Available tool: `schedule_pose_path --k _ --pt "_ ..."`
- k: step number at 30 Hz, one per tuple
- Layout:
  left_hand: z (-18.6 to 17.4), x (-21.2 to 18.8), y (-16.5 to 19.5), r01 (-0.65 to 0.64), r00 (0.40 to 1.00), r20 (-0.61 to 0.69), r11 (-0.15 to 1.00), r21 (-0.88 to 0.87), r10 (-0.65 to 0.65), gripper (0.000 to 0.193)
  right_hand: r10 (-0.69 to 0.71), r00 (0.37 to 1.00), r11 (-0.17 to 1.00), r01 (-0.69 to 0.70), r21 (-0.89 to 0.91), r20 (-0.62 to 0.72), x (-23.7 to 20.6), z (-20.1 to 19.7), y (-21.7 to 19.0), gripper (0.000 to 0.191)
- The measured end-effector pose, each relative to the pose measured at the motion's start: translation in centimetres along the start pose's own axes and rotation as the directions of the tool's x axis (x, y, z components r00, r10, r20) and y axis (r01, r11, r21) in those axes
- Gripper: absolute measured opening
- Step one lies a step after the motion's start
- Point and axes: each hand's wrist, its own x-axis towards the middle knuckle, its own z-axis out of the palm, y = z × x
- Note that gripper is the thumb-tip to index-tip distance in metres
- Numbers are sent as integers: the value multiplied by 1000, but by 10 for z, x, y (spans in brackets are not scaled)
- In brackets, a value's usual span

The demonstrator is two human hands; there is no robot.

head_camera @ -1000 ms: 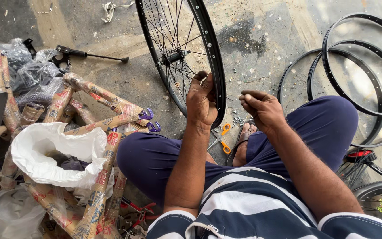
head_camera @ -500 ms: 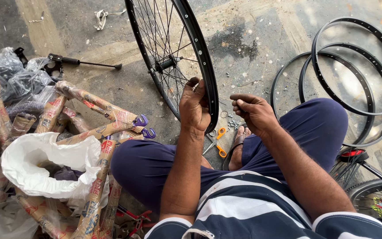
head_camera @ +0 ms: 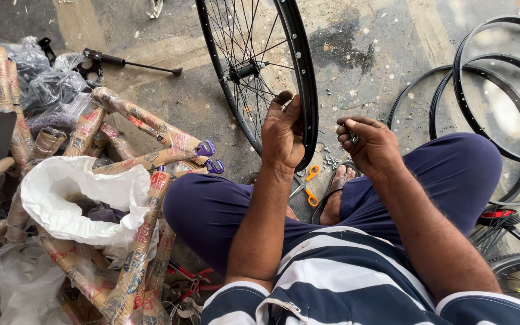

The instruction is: The person threads spokes through a bicycle wheel hub and attaches them to the rim by hand, using a small bowl of spoke nipples.

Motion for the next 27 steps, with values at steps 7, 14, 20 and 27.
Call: schedule_pose_path --k 7,14,20,27 --pt "1 0 1 -5 1000 4 1000 6 5 49 -121 980 991 111 68 161 -11 23 -16 25" --pt "2 -4 2 0 1000 -11 1000 -8 0 51 -84 992 993 75 96 92 -15 26 -19 11" --pt "3 -4 2 3 1000 -31 1000 -7 -4 52 -125 979 992 125 8 160 -17 35 -25 7" --pt "0 -2 3 4 1000 18 999 -43 -4 52 -424 805 647 590 -483 416 -29 72 -49 11"
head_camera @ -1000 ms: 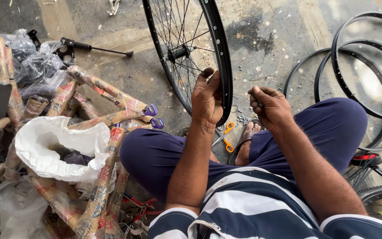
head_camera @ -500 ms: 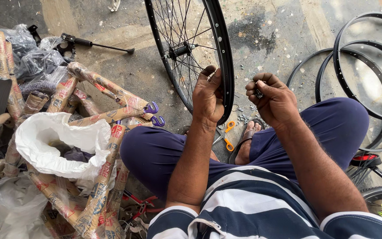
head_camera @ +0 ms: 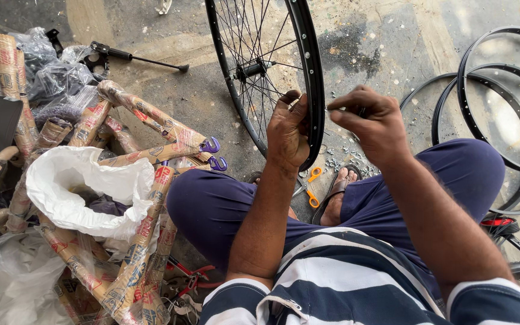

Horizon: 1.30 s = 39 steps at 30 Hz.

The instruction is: The person threads spokes through a bicycle wheel hub and attaches them to the rim by hand, using a small bowl of spoke nipples.

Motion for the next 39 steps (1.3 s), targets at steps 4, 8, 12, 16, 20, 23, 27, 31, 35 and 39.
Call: schedule_pose_path --k 4,8,12,16,20,23,27,31,35,39 --pt "-3 2 -1 -5 1000 30 1000 -4 5 50 -176 983 818 172 -549 45 13 11 -19 11" --pt "-7 3 -2 0 999 41 1000 -20 1 48 -317 936 580 316 -751 150 17 16 -28 5" --pt "-7 3 -4 8 999 44 1000 -27 -6 46 -334 919 524 364 -770 208 20 14 -25 5" --pt "-4 1 -3 16 1000 25 999 -40 -15 48 -276 953 694 287 -660 124 25 15 -10 8" --pt "0 -1 0 24 999 39 998 -65 -22 53 124 991 979 -131 -154 -54 33 9 1 35" --pt "1 -1 1 33 999 4 996 -82 -32 58 153 988 988 -154 27 17 35 5 5 31" --pt "-1 0 0 -22 997 69 1000 -2 22 55 131 988 981 -141 135 82 30 7 8 26" --pt "-4 1 -2 -26 997 68 999 -25 28 59 137 985 970 -154 187 101 26 4 9 25" --pt "-3 1 -3 -42 995 90 999 20 40 58 162 984 944 -177 277 77 25 -2 14 17" --pt "1 -1 -4 -49 997 66 999 3 49 58 174 984 936 -174 305 28 30 -3 18 24"
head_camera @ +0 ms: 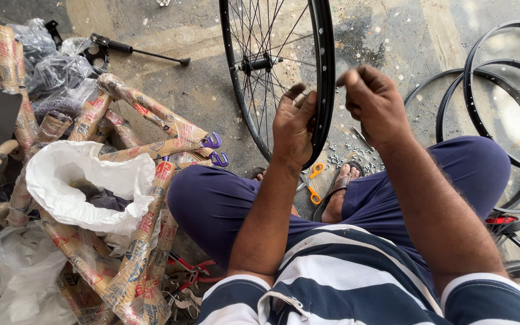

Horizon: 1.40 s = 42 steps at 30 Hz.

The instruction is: The person threads spokes through a bicycle wheel hub and attaches them to the rim by hand, using a small bowl of spoke nipples.

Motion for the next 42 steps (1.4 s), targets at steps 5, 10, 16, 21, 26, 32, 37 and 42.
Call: schedule_pose_path --k 5,10,16,21,26,32,37,42 --pt "10 -6 -2 39 999 -38 999 36 -38 63 -139 990 983 135 -121 -27 10 13 -2 29" --pt "24 -17 -1 -8 988 -121 815 580 96 33 -319 946 863 263 -431 -61 19 26 -11 34" --pt "24 -4 30 -571 784 520 66 819 339 20 -297 953 867 240 -436 -67 26 23 -23 31" --pt "6 19 28 -465 842 539 552 693 32 24 -245 963 885 174 -431 -114 23 13 -19 31" --pt "1 31 10 -591 804 593 159 791 41 14 -226 966 929 175 -326 -125 24 -3 -14 28" --pt "3 40 -3 -594 787 617 271 757 4 23 -218 958 907 127 -402 -188 21 -18 -13 28" --pt "-11 61 -7 -478 805 572 401 781 -154 27 -204 963 919 125 -375 -178 17 -27 -11 31" --pt "-19 62 -42 -317 846 467 463 828 -256 28 -219 957 925 142 -352 -189 0 -51 -4 30"
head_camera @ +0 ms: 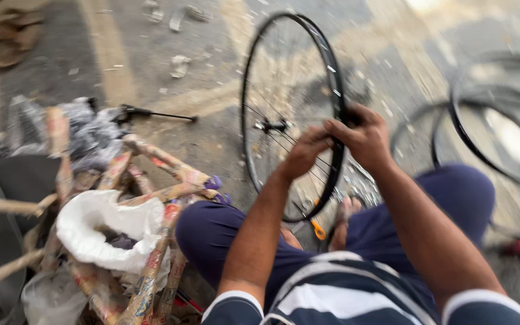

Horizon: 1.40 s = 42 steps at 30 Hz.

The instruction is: The person threads spokes through a bicycle wheel hub and attaches them to the rim by hand, using a small bowl of spoke nipples.

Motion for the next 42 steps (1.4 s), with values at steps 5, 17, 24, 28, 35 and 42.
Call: schedule_pose_path --k 5,17,24,28,35,42 --pt "7 -6 -7 -11 997 77 1000 -27 13 39 44 998 999 -45 -19 -34 -14 -20 21 31" --pt "67 8 0 166 948 238 965 202 -213 28 200 961 980 -197 31 -193 -60 -76 62 43" --pt "77 0 -26 179 949 204 945 275 -239 30 329 906 896 -388 -215 -266 -103 -76 82 49" --pt "62 -11 -25 258 856 356 906 336 -375 29 314 917 824 -392 -409 -245 -119 -59 92 51" --pt "65 -14 -19 147 897 334 909 390 -288 29 517 763 831 -556 14 -387 -121 -43 101 43" --pt "83 -17 -39 272 810 284 758 593 -513 28 510 672 810 -586 36 -536 -124 -48 127 47"
